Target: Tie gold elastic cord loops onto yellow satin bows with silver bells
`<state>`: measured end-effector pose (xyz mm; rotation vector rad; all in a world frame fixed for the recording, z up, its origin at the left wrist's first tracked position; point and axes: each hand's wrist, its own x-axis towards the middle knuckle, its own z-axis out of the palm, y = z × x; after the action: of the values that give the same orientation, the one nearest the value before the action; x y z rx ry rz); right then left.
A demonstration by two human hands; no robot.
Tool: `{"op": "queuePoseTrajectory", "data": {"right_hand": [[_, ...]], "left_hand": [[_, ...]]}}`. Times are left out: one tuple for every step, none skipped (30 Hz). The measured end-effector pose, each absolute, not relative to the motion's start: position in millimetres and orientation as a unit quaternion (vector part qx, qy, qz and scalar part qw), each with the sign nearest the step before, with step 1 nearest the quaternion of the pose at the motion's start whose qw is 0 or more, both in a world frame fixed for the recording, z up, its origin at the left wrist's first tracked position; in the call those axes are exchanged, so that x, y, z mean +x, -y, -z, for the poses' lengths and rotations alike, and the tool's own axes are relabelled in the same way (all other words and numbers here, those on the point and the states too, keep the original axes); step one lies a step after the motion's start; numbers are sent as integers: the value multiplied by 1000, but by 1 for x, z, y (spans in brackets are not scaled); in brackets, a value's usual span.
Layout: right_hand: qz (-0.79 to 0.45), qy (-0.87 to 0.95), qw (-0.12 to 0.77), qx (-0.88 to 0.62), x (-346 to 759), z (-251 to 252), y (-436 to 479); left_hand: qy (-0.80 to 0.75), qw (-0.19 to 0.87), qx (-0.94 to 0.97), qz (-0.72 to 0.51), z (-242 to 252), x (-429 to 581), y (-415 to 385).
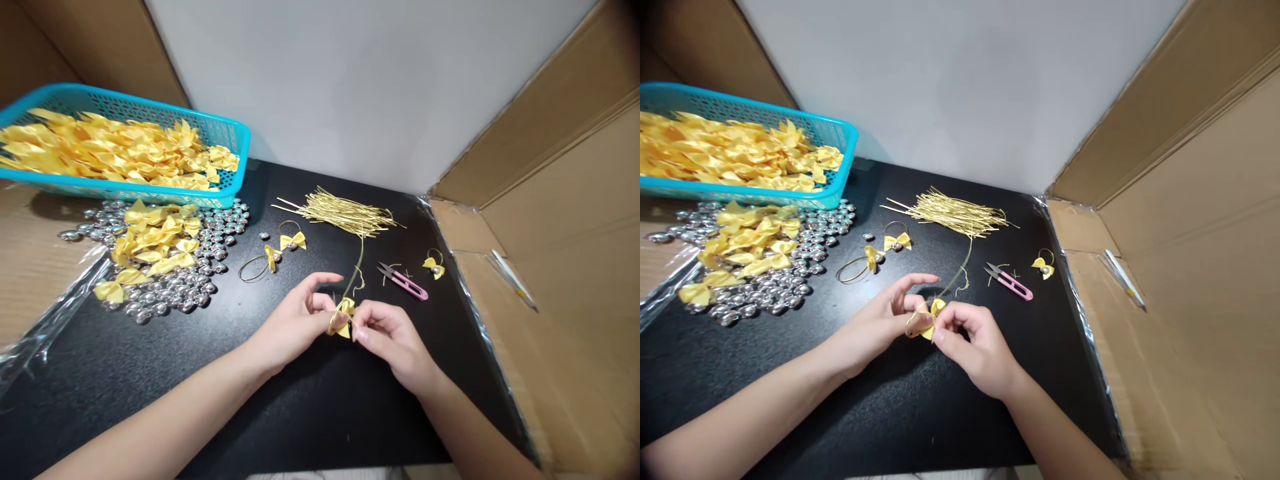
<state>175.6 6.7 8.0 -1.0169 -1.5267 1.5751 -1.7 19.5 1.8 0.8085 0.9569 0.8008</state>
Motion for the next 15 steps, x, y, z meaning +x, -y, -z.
{"op": "queuePoseTrajectory", "data": {"right_hand": [[-613, 600, 351, -377, 178, -8, -7], [-615, 609, 350, -359, 181, -8, -7], [-615, 617, 353, -340, 184, -8, -7], [-615, 625, 361, -319, 187, -8, -8], [-613, 631, 372, -297, 189, -9, -8], [-611, 634, 384, -275, 192, -10, -10], [-609, 637, 398, -255, 195, -11, -11], [-606, 638, 411, -237, 197, -13, -12], [-602, 640, 422, -223, 200, -15, -13], [-596, 640, 434, -214, 203, -17, -13], [-588, 640, 446, -213, 205, -19, -14], [-579, 639, 457, -219, 208, -22, -14], [-569, 636, 468, -230, 211, -25, -15], [-561, 630, 479, -244, 214, -28, -15], [-554, 623, 489, -259, 217, -30, -16]], "left_hand": [[-436, 737, 364, -366, -2, -2, -20], [-437, 738, 360, -368, -2, -2, -21], [-438, 738, 357, -369, -1, -2, -21], [-439, 738, 356, -369, -1, -2, -22], [-442, 736, 356, -369, 0, -2, -22], [-446, 734, 356, -368, 0, -2, -23], [-452, 730, 356, -368, 1, -3, -23], [-458, 727, 356, -368, 1, -3, -24], [-466, 722, 355, -368, 1, -3, -24], [-473, 718, 352, -370, 1, -3, -25], [-481, 714, 347, -373, 1, -4, -25], [-487, 711, 341, -376, 1, -4, -25], [-491, 709, 335, -381, 0, -4, -26], [-493, 708, 328, -385, 0, -4, -26], [-495, 708, 322, -388, 0, -4, -27]]}}
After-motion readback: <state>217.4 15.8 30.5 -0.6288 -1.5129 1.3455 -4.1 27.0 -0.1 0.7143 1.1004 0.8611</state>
